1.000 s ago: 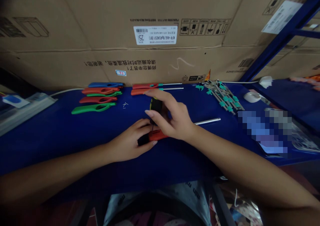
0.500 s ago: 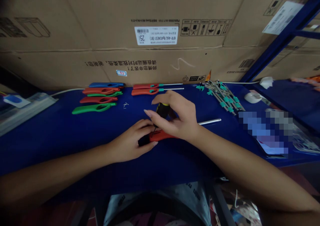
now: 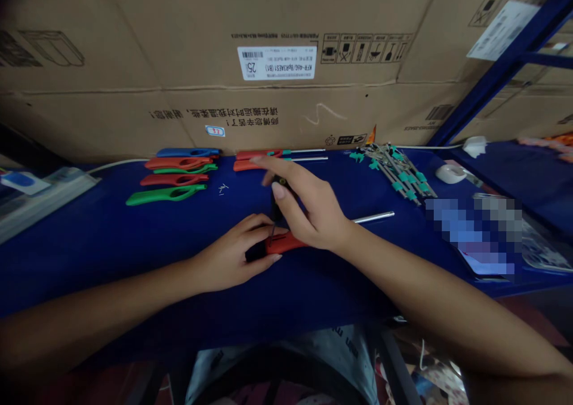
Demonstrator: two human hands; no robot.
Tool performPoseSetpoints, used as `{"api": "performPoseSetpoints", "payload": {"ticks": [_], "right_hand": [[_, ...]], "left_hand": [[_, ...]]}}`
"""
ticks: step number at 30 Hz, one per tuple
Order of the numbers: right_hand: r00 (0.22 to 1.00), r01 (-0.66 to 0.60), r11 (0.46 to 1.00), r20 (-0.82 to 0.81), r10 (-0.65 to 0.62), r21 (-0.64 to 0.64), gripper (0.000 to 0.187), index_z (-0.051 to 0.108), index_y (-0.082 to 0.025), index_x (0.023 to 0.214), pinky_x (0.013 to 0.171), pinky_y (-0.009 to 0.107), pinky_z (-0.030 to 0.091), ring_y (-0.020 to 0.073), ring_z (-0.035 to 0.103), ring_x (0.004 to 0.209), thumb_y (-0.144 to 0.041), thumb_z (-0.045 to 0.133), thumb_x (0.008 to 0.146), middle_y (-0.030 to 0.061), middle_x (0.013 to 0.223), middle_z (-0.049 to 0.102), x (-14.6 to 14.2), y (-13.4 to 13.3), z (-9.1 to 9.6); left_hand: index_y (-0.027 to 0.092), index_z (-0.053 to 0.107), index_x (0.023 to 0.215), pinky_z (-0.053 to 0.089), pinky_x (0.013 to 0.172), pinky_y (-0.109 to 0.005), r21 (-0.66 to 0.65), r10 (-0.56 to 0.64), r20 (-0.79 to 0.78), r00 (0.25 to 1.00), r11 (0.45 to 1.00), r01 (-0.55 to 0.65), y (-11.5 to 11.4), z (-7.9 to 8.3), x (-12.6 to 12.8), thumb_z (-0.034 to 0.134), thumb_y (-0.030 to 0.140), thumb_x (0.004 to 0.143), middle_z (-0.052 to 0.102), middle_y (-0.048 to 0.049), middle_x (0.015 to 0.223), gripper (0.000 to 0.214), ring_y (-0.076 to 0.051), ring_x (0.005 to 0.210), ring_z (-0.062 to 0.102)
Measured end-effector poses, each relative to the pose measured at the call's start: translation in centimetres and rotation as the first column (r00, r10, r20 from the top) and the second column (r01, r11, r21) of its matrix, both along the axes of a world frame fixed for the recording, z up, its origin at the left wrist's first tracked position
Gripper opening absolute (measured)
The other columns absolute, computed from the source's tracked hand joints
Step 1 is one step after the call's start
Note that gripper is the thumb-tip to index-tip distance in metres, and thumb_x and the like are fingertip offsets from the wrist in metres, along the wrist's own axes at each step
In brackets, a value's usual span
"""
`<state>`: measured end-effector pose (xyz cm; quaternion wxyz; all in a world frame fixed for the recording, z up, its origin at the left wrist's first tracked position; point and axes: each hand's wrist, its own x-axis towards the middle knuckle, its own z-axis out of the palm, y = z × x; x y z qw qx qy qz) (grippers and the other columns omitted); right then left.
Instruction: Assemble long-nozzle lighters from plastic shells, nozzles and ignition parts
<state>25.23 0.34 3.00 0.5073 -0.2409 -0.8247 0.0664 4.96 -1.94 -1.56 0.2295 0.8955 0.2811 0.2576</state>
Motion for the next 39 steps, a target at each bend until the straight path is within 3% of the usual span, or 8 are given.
{"api": "performPoseSetpoints", "payload": {"ticks": [3,8,15,21,26,31,37,39], "right_hand": [[0.998,-0.058,0.982,-0.02,0.056,-0.178,0.047,0.039,-0.023,0.15,0.07,0.029,0.061,0.0163,0.07,0.087,-0.026,0.043,0.103,0.0117,0.128,0.065,-0.4,-0.1,-0.3],[0.993,0.097,0.99,-0.074,-0.09,0.1,0.046,0.06,-0.021,0.127,0.068,0.029,0.061,0.02,0.071,0.087,-0.034,0.075,0.086,0.0102,0.119,0.07,-0.4,-0.5,-0.2],[0.984,-0.181,0.98,-0.006,0.181,-0.078,0.035,0.056,-0.017,0.134,0.079,0.033,0.06,0.0185,0.071,0.094,-0.02,0.045,0.1,0.0105,0.113,0.071,-0.5,-1.4,1.1],[0.998,-0.034,0.966,0.065,0.018,0.257,0.031,0.064,-0.019,0.121,0.07,0.029,0.058,0.0182,0.068,0.08,-0.028,0.067,0.091,0.0057,0.093,0.073,-0.2,-1.3,1.4],[0.988,-0.131,0.991,0.075,0.133,-0.029,0.035,0.058,-0.018,0.132,0.088,0.037,0.058,0.0212,0.067,0.107,-0.019,0.046,0.099,0.0112,0.117,0.069,-0.5,-1.6,1.8],[0.998,-0.054,0.977,0.029,0.049,0.207,0.026,0.065,-0.018,0.116,0.068,0.03,0.058,0.0171,0.067,0.075,-0.025,0.067,0.091,0.0057,0.093,0.073,-0.2,-1.0,1.4],[0.988,-0.126,0.989,0.084,0.132,-0.079,0.041,0.05,-0.018,0.141,0.08,0.032,0.059,0.0178,0.07,0.096,-0.019,0.041,0.101,0.0097,0.118,0.069,-0.1,-1.1,1.4],[0.993,-0.103,0.994,0.069,0.1,0.031,0.034,0.057,-0.018,0.131,0.075,0.029,0.059,0.0167,0.07,0.086,-0.022,0.055,0.097,0.0075,0.108,0.072,-0.2,-1.2,1.2]], "left_hand": [[0.019,0.063,0.121,0.051,0.101,-0.044,0.001,-0.007,0.004,1.0,1.0,0.007,0.1,0.0,0.0,0.064,0.026,0.092,0.061,-0.0089,0.113,0.03,-0.024,0.106,0.059],[0.02,0.063,0.12,0.049,0.105,-0.048,0.009,0.01,0.004,1.0,1.0,-0.01,0.2,-0.4,-0.1,0.065,0.028,0.091,0.061,-0.011,0.12,0.03,-0.027,0.114,0.058],[0.017,0.065,0.112,0.051,0.099,-0.046,0.03,0.022,-0.01,1.0,0.999,-0.022,0.0,-0.3,-0.1,0.064,0.031,0.093,0.061,-0.0105,0.112,0.024,-0.025,0.105,0.059],[0.019,0.064,0.114,0.053,0.095,-0.046,0.018,0.022,-0.012,1.0,1.0,-0.022,0.1,-0.4,-0.1,0.064,0.03,0.092,0.062,-0.009,0.109,0.024,-0.024,0.101,0.059],[0.018,0.066,0.112,0.049,0.103,-0.05,0.012,0.032,0.017,0.999,0.999,-0.032,0.0,-0.3,-0.1,0.065,0.031,0.092,0.062,-0.0122,0.118,0.024,-0.028,0.113,0.059],[0.015,0.063,0.12,0.051,0.1,-0.046,0.023,0.022,-0.002,1.0,0.999,-0.022,0.0,-0.3,-0.2,0.065,0.029,0.091,0.061,-0.0129,0.118,0.032,-0.027,0.111,0.059],[0.017,0.063,0.12,0.049,0.102,-0.047,0.028,0.013,-0.011,1.0,1.0,-0.013,0.1,-0.4,-0.1,0.064,0.029,0.093,0.061,-0.0114,0.116,0.03,-0.026,0.111,0.058],[0.017,0.063,0.119,0.05,0.101,-0.047,0.028,0.011,0.004,1.0,1.0,-0.012,0.1,-0.4,-0.1,0.064,0.029,0.092,0.06,-0.0117,0.117,0.029,-0.027,0.111,0.058]]}}
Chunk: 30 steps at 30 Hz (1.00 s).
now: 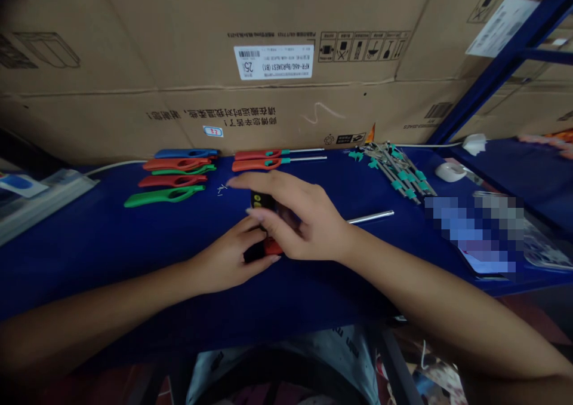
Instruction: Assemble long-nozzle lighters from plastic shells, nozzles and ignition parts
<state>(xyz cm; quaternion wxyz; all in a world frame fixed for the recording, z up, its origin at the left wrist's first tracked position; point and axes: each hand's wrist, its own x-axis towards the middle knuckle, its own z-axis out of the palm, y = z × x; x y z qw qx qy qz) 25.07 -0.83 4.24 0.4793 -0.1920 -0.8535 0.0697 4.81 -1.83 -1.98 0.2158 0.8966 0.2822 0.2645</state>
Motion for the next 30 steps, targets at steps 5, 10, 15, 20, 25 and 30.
{"api": "performPoseSetpoints", "payload": {"ticks": [5,10,15,20,25,30], "right_hand": [[0.997,0.083,0.971,-0.01,-0.083,0.222,0.027,0.061,-0.017,0.121,0.07,0.025,0.057,0.015,0.069,0.076,-0.022,0.061,0.095,0.0038,0.091,0.073,0.0,-0.3,-0.1],[0.993,-0.112,0.99,0.017,0.114,-0.085,0.031,0.056,-0.011,0.129,0.087,0.03,0.057,0.0168,0.069,0.099,-0.018,0.045,0.101,0.0107,0.108,0.071,-0.4,-0.9,0.6],[0.991,0.126,0.95,0.008,-0.134,0.284,0.027,0.065,-0.019,0.115,0.064,0.024,0.057,0.0137,0.067,0.069,-0.03,0.069,0.092,0.0027,0.082,0.073,0.1,-0.8,0.5],[1.0,0.0,1.0,0.001,0.0,-0.007,0.033,0.062,-0.014,0.125,0.084,0.031,0.059,0.0184,0.07,0.1,-0.016,0.04,0.101,0.0112,0.11,0.072,0.0,-0.7,0.9],[0.997,0.055,0.988,-0.064,-0.046,0.145,0.019,0.068,-0.015,0.107,0.066,0.027,0.056,0.0149,0.066,0.071,-0.019,0.068,0.089,0.0053,0.085,0.073,0.2,-0.1,0.6],[0.999,-0.013,0.998,0.034,0.015,-0.067,0.04,0.052,-0.014,0.138,0.077,0.03,0.058,0.0174,0.069,0.096,-0.014,0.043,0.099,0.0116,0.114,0.07,0.2,-0.2,0.4]], "left_hand": [[0.019,0.064,0.117,0.05,0.1,-0.048,-0.009,0.001,-0.005,1.0,1.0,-0.001,0.0,0.0,-0.1,0.064,0.03,0.093,0.062,-0.01,0.112,0.027,-0.026,0.106,0.059],[0.02,0.064,0.121,0.049,0.104,-0.048,-0.04,0.003,-0.005,1.0,0.999,-0.003,0.0,0.0,0.0,0.065,0.029,0.092,0.06,-0.0112,0.126,0.031,-0.028,0.118,0.057],[0.017,0.063,0.121,0.05,0.101,-0.047,-0.052,0.013,-0.011,1.0,0.999,-0.014,0.0,0.1,0.1,0.066,0.027,0.091,0.062,-0.0108,0.115,0.032,-0.027,0.111,0.059],[0.017,0.066,0.114,0.048,0.105,-0.046,-0.034,0.009,-0.005,1.0,0.999,-0.009,0.0,0.1,0.0,0.065,0.031,0.092,0.061,-0.0119,0.119,0.025,-0.028,0.115,0.058],[0.016,0.064,0.118,0.048,0.104,-0.049,-0.024,0.012,-0.027,1.0,1.0,-0.013,0.0,0.1,-0.1,0.065,0.03,0.092,0.061,-0.0127,0.119,0.03,-0.028,0.114,0.058],[0.017,0.065,0.116,0.051,0.099,-0.046,-0.011,0.009,-0.015,1.0,1.0,-0.009,0.0,0.0,-0.1,0.064,0.031,0.093,0.061,-0.0106,0.112,0.028,-0.025,0.105,0.059]]}}
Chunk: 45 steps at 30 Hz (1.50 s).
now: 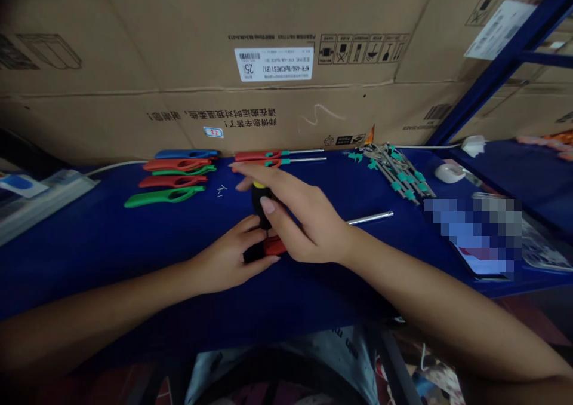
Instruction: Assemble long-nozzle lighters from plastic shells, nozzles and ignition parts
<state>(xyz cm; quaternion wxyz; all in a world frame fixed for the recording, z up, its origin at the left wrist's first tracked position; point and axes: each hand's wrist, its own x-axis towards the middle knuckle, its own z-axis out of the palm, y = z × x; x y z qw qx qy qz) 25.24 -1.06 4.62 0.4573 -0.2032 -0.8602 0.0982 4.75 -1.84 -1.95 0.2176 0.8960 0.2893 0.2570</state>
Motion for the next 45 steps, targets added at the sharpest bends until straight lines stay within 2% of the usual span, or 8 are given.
{"api": "performPoseSetpoints", "payload": {"ticks": [2,7,13,19,25,31,38,45], "right_hand": [[0.998,-0.058,0.994,-0.011,0.057,-0.088,0.039,0.052,-0.016,0.138,0.076,0.028,0.058,0.0159,0.07,0.092,-0.016,0.045,0.1,0.0097,0.113,0.07,-0.1,-0.1,0.0],[0.997,0.079,0.965,-0.045,-0.07,0.248,0.028,0.064,-0.017,0.116,0.07,0.027,0.057,0.0168,0.068,0.079,-0.024,0.07,0.089,0.006,0.092,0.073,-0.1,0.1,-0.1],[0.991,-0.135,0.987,-0.002,0.135,-0.082,0.039,0.051,-0.013,0.139,0.086,0.029,0.058,0.0164,0.07,0.102,-0.014,0.045,0.1,0.0107,0.117,0.071,-0.4,-0.3,0.4],[0.993,0.111,0.955,-0.005,-0.114,0.277,0.022,0.065,-0.018,0.116,0.071,0.024,0.058,0.0151,0.071,0.078,-0.022,0.058,0.096,0.0044,0.09,0.075,0.1,-0.5,0.2],[0.991,-0.124,0.989,0.038,0.127,-0.086,0.038,0.054,-0.014,0.137,0.092,0.029,0.057,0.0166,0.07,0.106,-0.018,0.043,0.101,0.0108,0.12,0.071,-0.1,-0.6,0.9],[0.983,0.181,0.952,-0.069,-0.169,0.247,0.035,0.067,-0.022,0.125,0.072,0.024,0.06,0.0143,0.072,0.072,-0.024,0.069,0.091,0.0047,0.103,0.078,0.3,-0.1,0.4],[0.991,-0.133,0.98,-0.04,0.128,-0.147,0.036,0.06,-0.013,0.134,0.083,0.027,0.06,0.0146,0.073,0.09,-0.017,0.048,0.1,0.0102,0.112,0.074,0.1,-0.2,1.1],[0.997,-0.01,0.984,-0.07,0.023,0.178,0.02,0.071,-0.019,0.105,0.07,0.026,0.059,0.0153,0.07,0.077,-0.024,0.075,0.087,0.0039,0.09,0.076,0.0,-0.3,1.0]], "left_hand": [[0.018,0.064,0.117,0.05,0.101,-0.046,0.0,-0.004,0.015,1.0,1.0,0.004,0.0,0.0,0.0,0.065,0.03,0.092,0.061,-0.0106,0.115,0.028,-0.026,0.108,0.059],[0.018,0.064,0.117,0.052,0.097,-0.046,-0.013,0.009,0.031,0.999,1.0,-0.008,0.0,0.1,0.1,0.066,0.028,0.09,0.062,-0.0099,0.111,0.029,-0.026,0.105,0.06],[0.019,0.065,0.116,0.049,0.104,-0.047,-0.017,0.007,0.029,1.0,1.0,-0.007,-0.1,0.0,0.0,0.066,0.029,0.091,0.06,-0.0116,0.124,0.027,-0.028,0.118,0.057],[0.017,0.064,0.12,0.051,0.101,-0.047,-0.03,0.009,0.019,1.0,1.0,-0.008,-0.1,0.0,0.0,0.066,0.03,0.091,0.061,-0.012,0.117,0.031,-0.026,0.11,0.06],[0.019,0.066,0.114,0.049,0.104,-0.05,-0.03,0.012,0.004,1.0,0.999,-0.011,0.0,0.1,0.0,0.064,0.032,0.092,0.062,-0.0117,0.119,0.026,-0.028,0.114,0.059],[0.018,0.064,0.12,0.048,0.104,-0.05,-0.023,0.009,-0.018,1.0,1.0,-0.01,-0.1,0.1,0.0,0.064,0.032,0.093,0.06,-0.0123,0.119,0.03,-0.028,0.113,0.058],[0.018,0.066,0.115,0.05,0.1,-0.044,-0.014,0.007,-0.003,1.0,1.0,-0.007,-0.1,0.2,0.0,0.065,0.031,0.092,0.06,-0.0096,0.112,0.026,-0.025,0.108,0.059],[0.016,0.066,0.111,0.054,0.09,-0.044,-0.018,0.043,-0.003,0.999,0.999,-0.043,-0.1,0.0,0.1,0.067,0.03,0.09,0.061,-0.0089,0.102,0.025,-0.024,0.097,0.06]]}}
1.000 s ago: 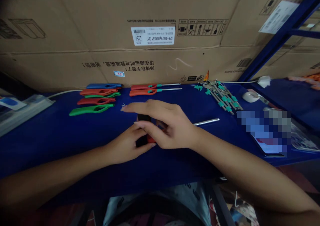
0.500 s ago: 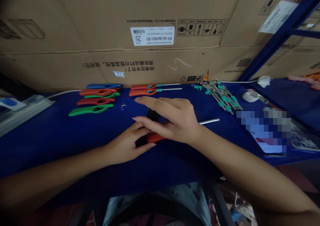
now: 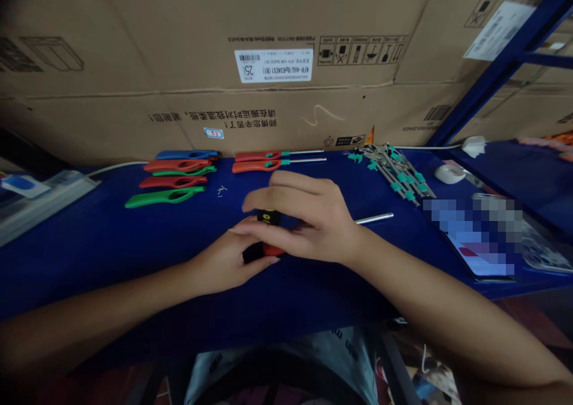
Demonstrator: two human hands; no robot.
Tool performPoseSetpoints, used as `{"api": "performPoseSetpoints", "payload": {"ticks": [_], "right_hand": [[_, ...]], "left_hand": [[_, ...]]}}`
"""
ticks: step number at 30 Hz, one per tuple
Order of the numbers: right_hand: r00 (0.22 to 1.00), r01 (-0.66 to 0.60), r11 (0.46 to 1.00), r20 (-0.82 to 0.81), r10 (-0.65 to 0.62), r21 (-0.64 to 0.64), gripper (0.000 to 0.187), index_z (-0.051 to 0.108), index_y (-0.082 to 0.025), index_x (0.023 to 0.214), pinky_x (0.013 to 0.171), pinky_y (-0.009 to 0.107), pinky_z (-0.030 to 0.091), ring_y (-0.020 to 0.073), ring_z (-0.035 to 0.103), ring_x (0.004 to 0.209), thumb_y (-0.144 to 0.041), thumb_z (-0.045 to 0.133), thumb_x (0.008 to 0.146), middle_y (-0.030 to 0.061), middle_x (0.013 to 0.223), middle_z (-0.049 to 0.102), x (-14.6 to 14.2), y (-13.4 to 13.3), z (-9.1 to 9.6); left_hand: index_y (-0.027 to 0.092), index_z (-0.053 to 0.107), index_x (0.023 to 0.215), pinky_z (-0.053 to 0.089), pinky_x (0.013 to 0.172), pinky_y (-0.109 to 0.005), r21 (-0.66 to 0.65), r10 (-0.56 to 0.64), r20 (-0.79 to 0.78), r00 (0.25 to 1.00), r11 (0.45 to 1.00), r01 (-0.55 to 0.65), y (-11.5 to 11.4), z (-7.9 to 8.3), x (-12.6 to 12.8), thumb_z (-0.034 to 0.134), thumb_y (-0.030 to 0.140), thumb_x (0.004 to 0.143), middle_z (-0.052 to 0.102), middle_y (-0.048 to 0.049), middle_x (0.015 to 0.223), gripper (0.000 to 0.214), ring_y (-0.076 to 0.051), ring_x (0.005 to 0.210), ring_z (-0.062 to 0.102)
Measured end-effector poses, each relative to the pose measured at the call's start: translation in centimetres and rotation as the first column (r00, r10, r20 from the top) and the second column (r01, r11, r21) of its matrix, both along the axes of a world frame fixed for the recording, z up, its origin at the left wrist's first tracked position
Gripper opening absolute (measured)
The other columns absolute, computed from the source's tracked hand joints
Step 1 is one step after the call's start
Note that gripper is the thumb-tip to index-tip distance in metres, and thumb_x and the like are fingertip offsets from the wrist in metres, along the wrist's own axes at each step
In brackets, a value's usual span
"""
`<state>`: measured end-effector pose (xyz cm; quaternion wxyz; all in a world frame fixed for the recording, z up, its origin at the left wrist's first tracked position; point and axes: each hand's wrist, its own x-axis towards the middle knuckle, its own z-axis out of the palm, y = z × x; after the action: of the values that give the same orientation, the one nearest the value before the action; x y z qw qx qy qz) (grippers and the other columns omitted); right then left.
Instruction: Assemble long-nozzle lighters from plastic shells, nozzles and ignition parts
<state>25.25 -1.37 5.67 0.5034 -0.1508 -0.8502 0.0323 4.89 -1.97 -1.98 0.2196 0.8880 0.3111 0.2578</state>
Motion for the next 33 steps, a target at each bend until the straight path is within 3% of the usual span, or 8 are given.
{"api": "performPoseSetpoints", "payload": {"ticks": [5,7,14,18,21,27,30,33], "right_hand": [[0.988,-0.08,0.984,0.117,0.099,-0.157,0.034,0.058,-0.014,0.133,0.095,0.034,0.056,0.0196,0.065,0.114,-0.019,0.048,0.101,0.0122,0.121,0.07,-0.1,-0.2,0.0],[0.981,-0.142,0.957,0.095,0.171,-0.252,0.036,0.055,-0.011,0.135,0.095,0.034,0.055,0.0185,0.067,0.11,-0.017,0.044,0.101,0.0123,0.117,0.07,-0.2,-0.3,0.0],[1.0,0.024,1.0,-0.018,-0.023,0.017,0.024,0.068,-0.016,0.111,0.073,0.027,0.058,0.0154,0.068,0.08,-0.027,0.07,0.09,0.0065,0.094,0.074,-0.2,0.2,-0.1],[0.995,-0.065,0.984,0.068,0.078,-0.168,0.029,0.062,-0.013,0.125,0.094,0.033,0.056,0.0183,0.067,0.11,-0.02,0.046,0.101,0.0124,0.115,0.071,-0.3,-0.2,-0.1],[0.977,-0.193,0.936,0.032,0.212,-0.294,0.027,0.06,-0.011,0.122,0.094,0.029,0.055,0.0162,0.068,0.109,-0.021,0.046,0.102,0.0123,0.114,0.071,-0.7,-0.3,-0.5],[0.997,-0.065,0.99,0.023,0.068,-0.126,0.032,0.058,-0.017,0.119,0.084,0.028,0.059,0.017,0.07,0.099,-0.031,0.068,0.092,0.0084,0.108,0.072,-0.7,0.2,-1.5],[0.992,-0.023,0.995,0.121,0.034,-0.094,0.028,0.056,-0.018,0.126,0.092,0.025,0.057,0.0152,0.069,0.11,-0.025,0.056,0.099,0.0081,0.119,0.072,-0.3,0.3,-1.0],[0.98,-0.12,0.964,0.125,0.153,-0.237,0.032,0.052,-0.016,0.133,0.102,0.029,0.052,0.0156,0.062,0.124,-0.019,0.04,0.103,0.011,0.13,0.067,-0.2,0.1,-0.4]], "left_hand": [[0.019,0.066,0.112,0.051,0.101,-0.049,-0.01,0.004,0.013,1.0,1.0,-0.004,-0.1,0.1,0.0,0.067,0.032,0.091,0.063,-0.0102,0.114,0.026,-0.027,0.11,0.06],[0.02,0.065,0.114,0.049,0.104,-0.049,-0.008,0.0,0.019,1.0,1.0,0.001,-0.1,0.0,0.0,0.068,0.031,0.09,0.062,-0.0105,0.12,0.027,-0.028,0.116,0.059],[0.018,0.066,0.112,0.055,0.092,-0.048,0.026,0.051,-0.038,0.998,0.998,-0.05,-0.2,0.0,0.1,0.066,0.033,0.09,0.065,-0.0098,0.106,0.026,-0.028,0.101,0.063],[0.021,0.065,0.117,0.053,0.096,-0.047,0.025,0.021,-0.015,1.0,0.999,-0.021,-0.2,0.1,0.1,0.063,0.029,0.092,0.066,-0.0092,0.113,0.026,-0.027,0.108,0.063],[0.023,0.061,0.124,0.054,0.097,-0.047,0.002,-0.005,0.015,1.0,1.0,0.005,-0.2,0.1,0.2,0.063,0.027,0.092,0.066,-0.0082,0.121,0.032,-0.028,0.115,0.062],[0.02,0.066,0.11,0.057,0.088,-0.046,0.012,0.052,-0.024,0.998,0.999,-0.051,-0.3,0.1,0.2,0.064,0.03,0.091,0.068,-0.0078,0.103,0.022,-0.027,0.099,0.065],[0.02,0.066,0.112,0.055,0.091,-0.047,0.038,0.032,-0.001,0.999,0.999,-0.032,-0.3,0.1,0.2,0.064,0.03,0.091,0.067,-0.0086,0.106,0.023,-0.027,0.102,0.064],[0.021,0.065,0.116,0.052,0.098,-0.047,0.05,0.019,0.024,1.0,0.999,-0.02,-0.2,0.2,0.2,0.064,0.028,0.091,0.066,-0.0091,0.117,0.026,-0.028,0.112,0.062]]}}
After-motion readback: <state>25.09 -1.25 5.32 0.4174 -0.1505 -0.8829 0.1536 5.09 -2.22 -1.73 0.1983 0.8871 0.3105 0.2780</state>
